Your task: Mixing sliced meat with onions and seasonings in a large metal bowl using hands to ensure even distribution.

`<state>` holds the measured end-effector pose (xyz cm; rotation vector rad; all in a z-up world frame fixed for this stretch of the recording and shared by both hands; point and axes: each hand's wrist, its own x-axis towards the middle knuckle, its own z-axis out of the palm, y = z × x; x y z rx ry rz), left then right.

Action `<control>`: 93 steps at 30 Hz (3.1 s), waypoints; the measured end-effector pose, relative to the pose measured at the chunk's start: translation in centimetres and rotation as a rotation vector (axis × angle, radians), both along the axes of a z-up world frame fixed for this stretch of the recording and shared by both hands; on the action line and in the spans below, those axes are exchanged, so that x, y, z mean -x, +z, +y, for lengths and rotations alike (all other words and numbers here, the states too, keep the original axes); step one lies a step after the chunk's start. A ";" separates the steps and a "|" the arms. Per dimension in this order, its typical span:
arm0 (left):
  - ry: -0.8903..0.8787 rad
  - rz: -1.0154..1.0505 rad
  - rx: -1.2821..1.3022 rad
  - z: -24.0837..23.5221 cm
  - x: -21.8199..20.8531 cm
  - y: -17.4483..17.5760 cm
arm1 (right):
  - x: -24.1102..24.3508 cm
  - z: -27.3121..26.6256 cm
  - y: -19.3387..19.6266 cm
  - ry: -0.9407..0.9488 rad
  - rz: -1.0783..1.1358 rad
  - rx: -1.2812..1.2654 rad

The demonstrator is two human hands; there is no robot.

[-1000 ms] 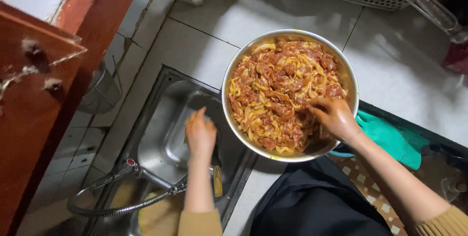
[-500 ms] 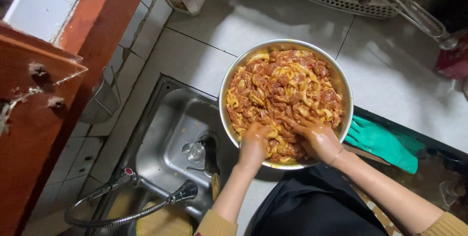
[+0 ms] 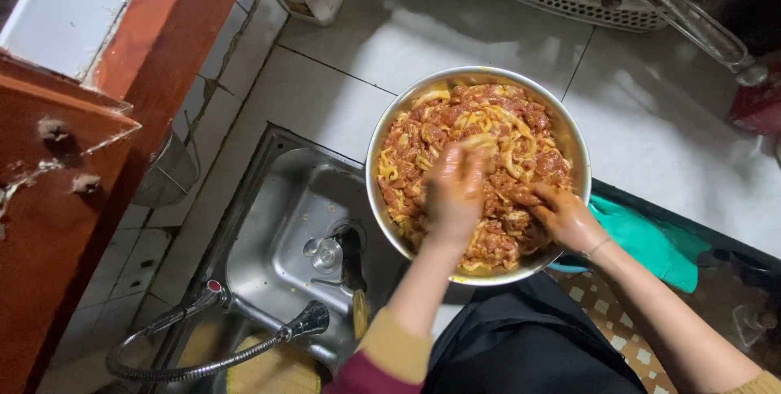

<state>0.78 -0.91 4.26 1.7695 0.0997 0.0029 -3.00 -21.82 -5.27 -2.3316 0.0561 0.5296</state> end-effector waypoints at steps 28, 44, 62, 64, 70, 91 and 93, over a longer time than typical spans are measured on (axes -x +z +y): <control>-0.272 -0.022 -0.306 3.1 -3.0 -10.6 | -0.9 3.1 -4.1 0.312 -0.291 0.205; -0.293 -0.007 -0.614 4.1 -0.3 -1.5 | -1.2 0.5 -6.3 0.150 -0.216 0.278; -0.185 0.104 -0.763 3.5 1.4 -6.7 | -0.7 0.1 -6.6 0.103 -0.246 0.189; -0.172 0.087 -0.724 4.2 1.2 -7.2 | -0.7 0.3 -6.6 0.083 -0.246 0.186; -0.012 0.028 -0.602 5.4 -0.8 -9.4 | -0.9 0.7 -5.5 0.092 -0.288 0.206; -0.273 -0.021 -0.221 5.3 2.0 -5.0 | -2.3 0.0 -3.1 0.006 -0.209 0.124; 0.010 0.606 0.377 5.7 -0.9 -6.4 | -3.3 0.8 2.2 -0.102 -0.177 -0.005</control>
